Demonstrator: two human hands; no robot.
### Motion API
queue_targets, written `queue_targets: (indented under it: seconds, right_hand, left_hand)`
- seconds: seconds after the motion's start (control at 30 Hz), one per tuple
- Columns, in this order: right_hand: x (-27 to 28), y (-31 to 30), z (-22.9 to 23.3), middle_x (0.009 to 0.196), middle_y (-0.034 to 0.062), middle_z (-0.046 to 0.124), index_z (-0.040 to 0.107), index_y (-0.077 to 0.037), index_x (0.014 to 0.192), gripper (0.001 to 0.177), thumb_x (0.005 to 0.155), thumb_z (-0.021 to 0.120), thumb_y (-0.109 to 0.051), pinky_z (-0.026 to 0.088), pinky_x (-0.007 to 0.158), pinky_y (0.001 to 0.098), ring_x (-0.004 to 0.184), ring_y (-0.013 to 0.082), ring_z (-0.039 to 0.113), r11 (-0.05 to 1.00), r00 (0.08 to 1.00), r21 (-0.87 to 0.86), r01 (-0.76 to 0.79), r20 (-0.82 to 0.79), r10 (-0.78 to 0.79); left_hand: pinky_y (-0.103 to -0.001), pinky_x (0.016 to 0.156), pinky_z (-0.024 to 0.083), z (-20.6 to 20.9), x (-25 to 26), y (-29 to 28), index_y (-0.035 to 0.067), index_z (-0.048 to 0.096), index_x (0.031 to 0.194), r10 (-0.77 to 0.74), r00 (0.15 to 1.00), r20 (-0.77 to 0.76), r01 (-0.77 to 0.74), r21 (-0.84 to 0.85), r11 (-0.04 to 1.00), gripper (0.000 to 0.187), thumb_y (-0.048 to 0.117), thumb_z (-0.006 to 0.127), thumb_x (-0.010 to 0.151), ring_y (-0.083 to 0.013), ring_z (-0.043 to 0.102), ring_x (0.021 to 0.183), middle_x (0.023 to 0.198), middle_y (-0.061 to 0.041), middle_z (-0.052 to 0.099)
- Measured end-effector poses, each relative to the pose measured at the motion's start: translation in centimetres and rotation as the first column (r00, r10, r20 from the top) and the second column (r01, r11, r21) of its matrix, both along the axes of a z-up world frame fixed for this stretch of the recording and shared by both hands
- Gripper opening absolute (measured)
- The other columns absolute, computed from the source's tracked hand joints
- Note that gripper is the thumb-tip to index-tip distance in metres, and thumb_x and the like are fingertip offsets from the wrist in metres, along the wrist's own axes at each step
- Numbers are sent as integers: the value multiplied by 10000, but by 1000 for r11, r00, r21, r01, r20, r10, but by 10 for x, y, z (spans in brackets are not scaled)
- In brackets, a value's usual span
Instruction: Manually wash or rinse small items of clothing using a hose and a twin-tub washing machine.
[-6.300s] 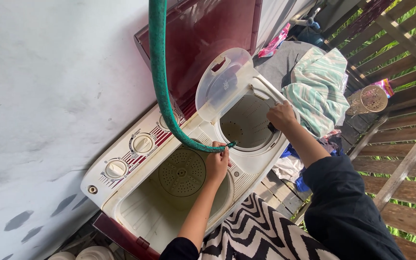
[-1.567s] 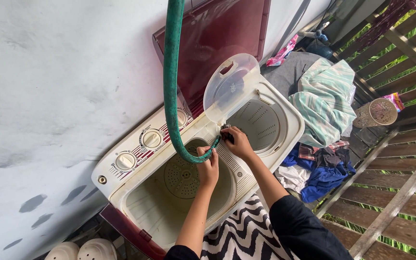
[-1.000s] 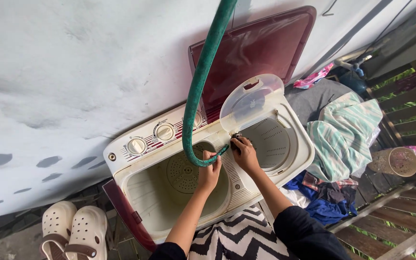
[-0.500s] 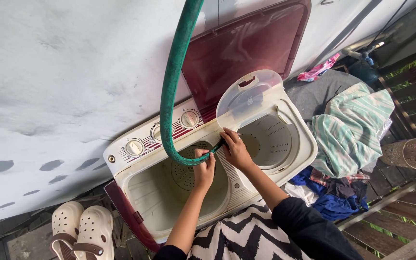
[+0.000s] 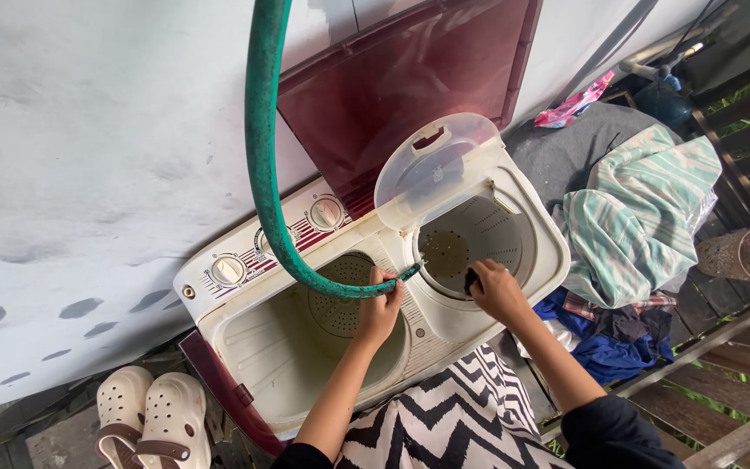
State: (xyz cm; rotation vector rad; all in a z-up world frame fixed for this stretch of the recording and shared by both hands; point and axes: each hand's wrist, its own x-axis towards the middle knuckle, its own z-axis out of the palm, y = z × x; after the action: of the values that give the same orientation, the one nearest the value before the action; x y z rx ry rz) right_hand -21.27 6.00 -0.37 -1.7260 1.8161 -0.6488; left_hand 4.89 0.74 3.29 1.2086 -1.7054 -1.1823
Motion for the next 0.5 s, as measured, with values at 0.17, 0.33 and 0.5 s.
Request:
queue_targets:
  seconds: [0.17, 0.33, 0.5]
  right_hand:
    - [-27, -41, -62, 1083, 237, 710, 617, -73, 1301, 437, 885, 629, -205, 550, 907, 482, 1009, 411, 683, 899, 993, 437, 23, -113, 30]
    - [6, -80, -249, 1126, 253, 669, 638, 31, 1174, 460, 930, 478, -323, 508, 868, 444, 971, 381, 637, 557, 792, 604, -570, 225, 567]
    - [45, -113, -181, 966, 108, 646, 578, -54, 1416, 625, 792, 569, -97, 477, 647, 376, 768, 192, 563, 754, 696, 537, -378, 702, -151]
  left_hand:
    - [-387, 645, 462, 8, -18, -5, 44, 508, 972, -64, 977, 204, 86, -100, 991, 189, 108, 685, 968, -240, 601, 723, 829, -84, 589]
    - [-479, 802, 443, 10, -33, -20, 68, 553, 959, -94, 903, 418, 183, -179, 967, 199, 153, 720, 894, -323, 612, 967, 973, -95, 581]
    - [-496, 906, 406, 1, -38, -36, 113, 617, 966, -23, 836, 548, 183, -240, 953, 220, 225, 771, 857, -310, 564, 1064, 1066, -78, 533]
